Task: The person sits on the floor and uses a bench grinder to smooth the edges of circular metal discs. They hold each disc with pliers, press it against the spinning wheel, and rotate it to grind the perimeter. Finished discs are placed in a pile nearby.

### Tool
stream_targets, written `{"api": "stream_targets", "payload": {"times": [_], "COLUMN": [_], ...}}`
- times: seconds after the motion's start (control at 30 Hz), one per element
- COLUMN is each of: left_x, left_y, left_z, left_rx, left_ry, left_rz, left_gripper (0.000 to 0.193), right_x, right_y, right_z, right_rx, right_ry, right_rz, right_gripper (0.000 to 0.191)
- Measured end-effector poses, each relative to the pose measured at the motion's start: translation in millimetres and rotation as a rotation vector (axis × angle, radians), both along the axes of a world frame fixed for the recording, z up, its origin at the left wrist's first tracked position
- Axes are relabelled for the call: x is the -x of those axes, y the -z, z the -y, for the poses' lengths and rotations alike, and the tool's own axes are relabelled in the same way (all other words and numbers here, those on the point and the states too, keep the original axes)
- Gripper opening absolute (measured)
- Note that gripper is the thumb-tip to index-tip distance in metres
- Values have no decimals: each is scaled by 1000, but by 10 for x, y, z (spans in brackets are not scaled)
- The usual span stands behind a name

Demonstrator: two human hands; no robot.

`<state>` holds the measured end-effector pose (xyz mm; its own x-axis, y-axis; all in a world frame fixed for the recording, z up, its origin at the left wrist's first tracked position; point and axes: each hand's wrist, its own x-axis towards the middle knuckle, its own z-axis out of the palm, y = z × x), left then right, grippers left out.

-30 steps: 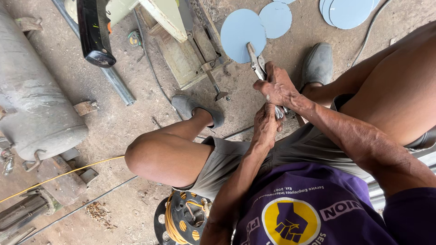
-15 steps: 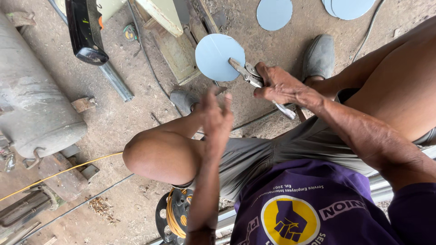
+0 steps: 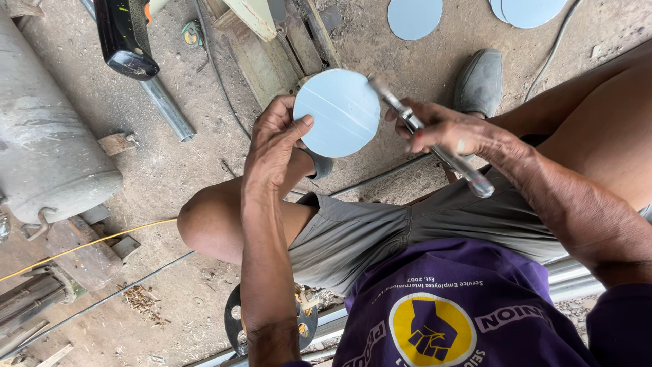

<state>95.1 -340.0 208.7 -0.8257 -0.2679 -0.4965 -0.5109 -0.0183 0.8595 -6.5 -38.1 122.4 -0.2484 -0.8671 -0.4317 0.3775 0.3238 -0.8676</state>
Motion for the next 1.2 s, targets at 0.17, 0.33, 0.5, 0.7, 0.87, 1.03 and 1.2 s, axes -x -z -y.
{"api": "stream_targets", "payload": {"times": [0.17,0.33,0.5,0.7,0.87,1.03,1.2], "left_x": [-127,-113,-79,-48,-70,-106,-108], "left_y": [157,452,666,726,702,724,740], "left_z": [-364,-707,-784,-860,-852,-897,-934], "left_rx": [-298,-527,-499,-483,-424,-393,-432], "left_ry": [-331,-587,-785,-860,-817,-722,-667], "left_rz": [-39,-282,-391,-381,-362,-371,-343], "left_gripper": [27,25,30,29,27,25,24], "right_x": [5,-111,-211,-232,-195,-189,-164], "right_y": [145,-12,-146,-169,-191,-249,-288], "right_z": [-58,-16,66,95,102,110,121], "right_rx": [224,-23,4,-21,-135,-115,-142], "right_ry": [172,127,131,122,107,55,22], "right_rz": [506,292,318,316,286,228,150], "right_gripper": [74,80,81,77,76,74,74]}}
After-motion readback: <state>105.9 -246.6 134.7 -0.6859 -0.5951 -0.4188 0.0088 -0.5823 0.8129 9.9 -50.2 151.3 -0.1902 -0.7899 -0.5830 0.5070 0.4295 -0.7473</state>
